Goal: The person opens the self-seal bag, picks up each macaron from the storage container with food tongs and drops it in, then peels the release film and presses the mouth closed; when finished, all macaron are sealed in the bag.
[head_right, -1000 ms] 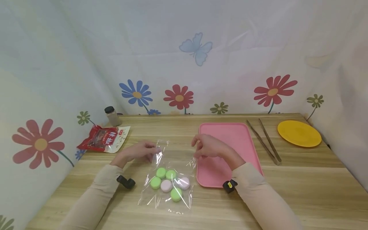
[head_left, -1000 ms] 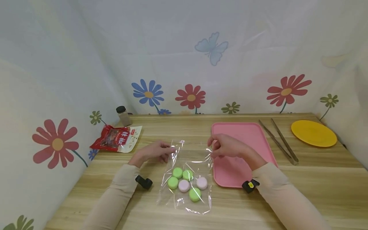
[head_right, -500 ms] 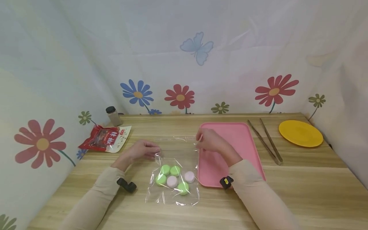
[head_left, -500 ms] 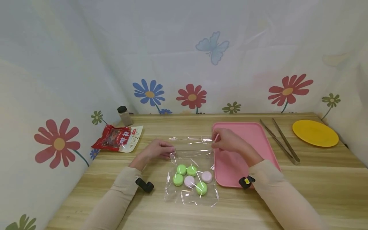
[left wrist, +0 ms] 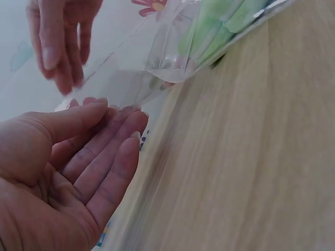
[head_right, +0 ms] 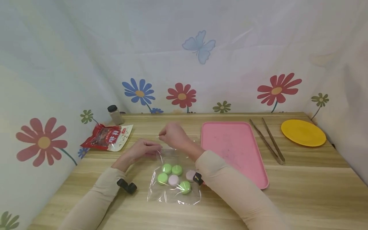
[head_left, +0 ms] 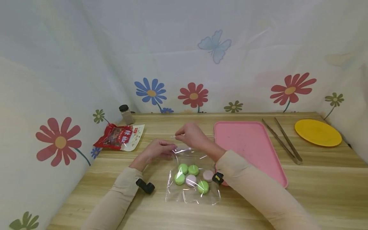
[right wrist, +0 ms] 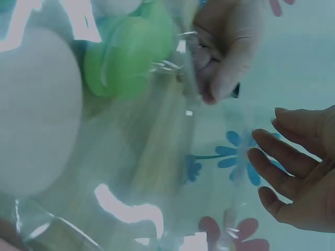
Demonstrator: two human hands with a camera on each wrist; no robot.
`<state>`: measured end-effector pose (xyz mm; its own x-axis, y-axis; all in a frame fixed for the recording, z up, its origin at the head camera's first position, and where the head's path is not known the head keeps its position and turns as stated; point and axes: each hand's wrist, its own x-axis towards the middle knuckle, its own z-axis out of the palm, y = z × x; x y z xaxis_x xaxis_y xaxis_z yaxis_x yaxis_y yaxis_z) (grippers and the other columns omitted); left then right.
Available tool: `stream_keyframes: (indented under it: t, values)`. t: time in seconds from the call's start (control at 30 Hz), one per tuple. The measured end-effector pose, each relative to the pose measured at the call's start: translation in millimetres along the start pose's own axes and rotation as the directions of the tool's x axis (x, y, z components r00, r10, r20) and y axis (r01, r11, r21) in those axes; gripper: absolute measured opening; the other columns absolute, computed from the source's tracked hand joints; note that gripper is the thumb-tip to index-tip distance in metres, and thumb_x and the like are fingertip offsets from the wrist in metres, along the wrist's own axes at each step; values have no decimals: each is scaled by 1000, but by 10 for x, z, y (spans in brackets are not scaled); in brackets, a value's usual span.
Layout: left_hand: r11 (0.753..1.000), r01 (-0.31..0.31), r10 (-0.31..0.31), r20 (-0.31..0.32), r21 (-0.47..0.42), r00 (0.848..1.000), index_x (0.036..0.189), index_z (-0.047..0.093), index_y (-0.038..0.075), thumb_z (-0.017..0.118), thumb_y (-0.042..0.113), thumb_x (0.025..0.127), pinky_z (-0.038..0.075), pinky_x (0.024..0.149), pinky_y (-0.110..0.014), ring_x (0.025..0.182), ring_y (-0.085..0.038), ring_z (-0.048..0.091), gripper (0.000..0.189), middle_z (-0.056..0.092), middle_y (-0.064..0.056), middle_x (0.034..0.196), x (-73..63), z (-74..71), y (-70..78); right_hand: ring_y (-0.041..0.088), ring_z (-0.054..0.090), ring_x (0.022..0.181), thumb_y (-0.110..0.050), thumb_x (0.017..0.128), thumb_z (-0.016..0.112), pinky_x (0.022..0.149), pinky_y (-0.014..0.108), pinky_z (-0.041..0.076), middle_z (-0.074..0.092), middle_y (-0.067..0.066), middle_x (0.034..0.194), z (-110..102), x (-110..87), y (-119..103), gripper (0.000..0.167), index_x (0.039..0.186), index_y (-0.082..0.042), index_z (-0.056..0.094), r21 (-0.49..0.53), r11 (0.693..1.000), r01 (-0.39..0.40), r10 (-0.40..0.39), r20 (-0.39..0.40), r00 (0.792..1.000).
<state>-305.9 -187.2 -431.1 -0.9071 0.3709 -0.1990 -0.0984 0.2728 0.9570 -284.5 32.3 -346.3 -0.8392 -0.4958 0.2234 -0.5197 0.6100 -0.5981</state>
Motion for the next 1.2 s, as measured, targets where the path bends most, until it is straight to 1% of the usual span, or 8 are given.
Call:
stream_keyframes:
  t: [0.2,0.37,0.47,0.67,0.77,0.93,1.03,1.2]
  values:
    - [999,-31,31,-29,16,999,118,72,-2,72,15,94,59,83,-36,93,-21,72,29,74,-14,110,-21,1,26,21,71,99,-7,92,72,85,33,57,75,10,104,133,107,48,14,103,-1,78,-24,1000,12,-12,11,1000]
    - [998,-57,57,-24,19,998,123,70,1,71,14,94,58,84,-35,98,-19,71,32,73,-11,114,-13,27,42,19,71,98,-9,91,74,84,31,56,75,9,103,161,109,97,16,104,-2,78,-18,999,33,-33,7,999]
    - [998,-63,63,-26,12,998,123,70,2,72,14,93,59,83,-35,98,-18,71,32,73,-10,113,-15,38,50,19,69,100,-11,92,73,83,30,56,75,9,106,168,113,103,18,107,-2,77,3,1000,24,-24,21,1000]
    - [997,-80,80,-34,6,996,123,68,-4,67,9,96,59,81,-35,90,-16,71,30,73,-15,113,-28,64,47,20,68,104,-14,93,74,86,31,56,74,9,109,188,107,93,21,110,-3,76,34,999,6,-8,62,998]
    - [997,-80,80,-46,6,996,124,66,-7,64,7,97,59,79,-35,85,-16,71,30,73,-16,112,-36,74,51,19,69,101,-14,91,76,85,30,56,75,8,105,201,99,85,19,106,-4,78,27,999,47,-48,68,997]
    - [997,-83,83,-55,-3,995,125,63,-11,62,6,98,60,78,-34,81,-14,70,32,72,-18,110,-54,83,72,20,70,96,-17,88,79,85,31,54,76,5,98,209,77,65,16,100,-7,80,-53,987,152,-148,62,987]
    - [996,-87,86,-55,-17,995,124,62,-13,62,4,98,60,77,-33,79,-14,70,31,73,-17,107,-64,89,78,20,69,98,-16,88,79,89,34,53,76,5,99,208,65,47,15,100,-7,80,-79,984,162,-158,55,986]
    - [994,-105,103,-47,-42,994,121,62,-16,61,4,98,60,76,-33,78,-13,70,30,74,-12,101,-69,90,73,20,69,99,-15,89,77,91,35,52,76,5,100,216,64,26,13,100,-7,80,-78,984,161,-158,40,987]
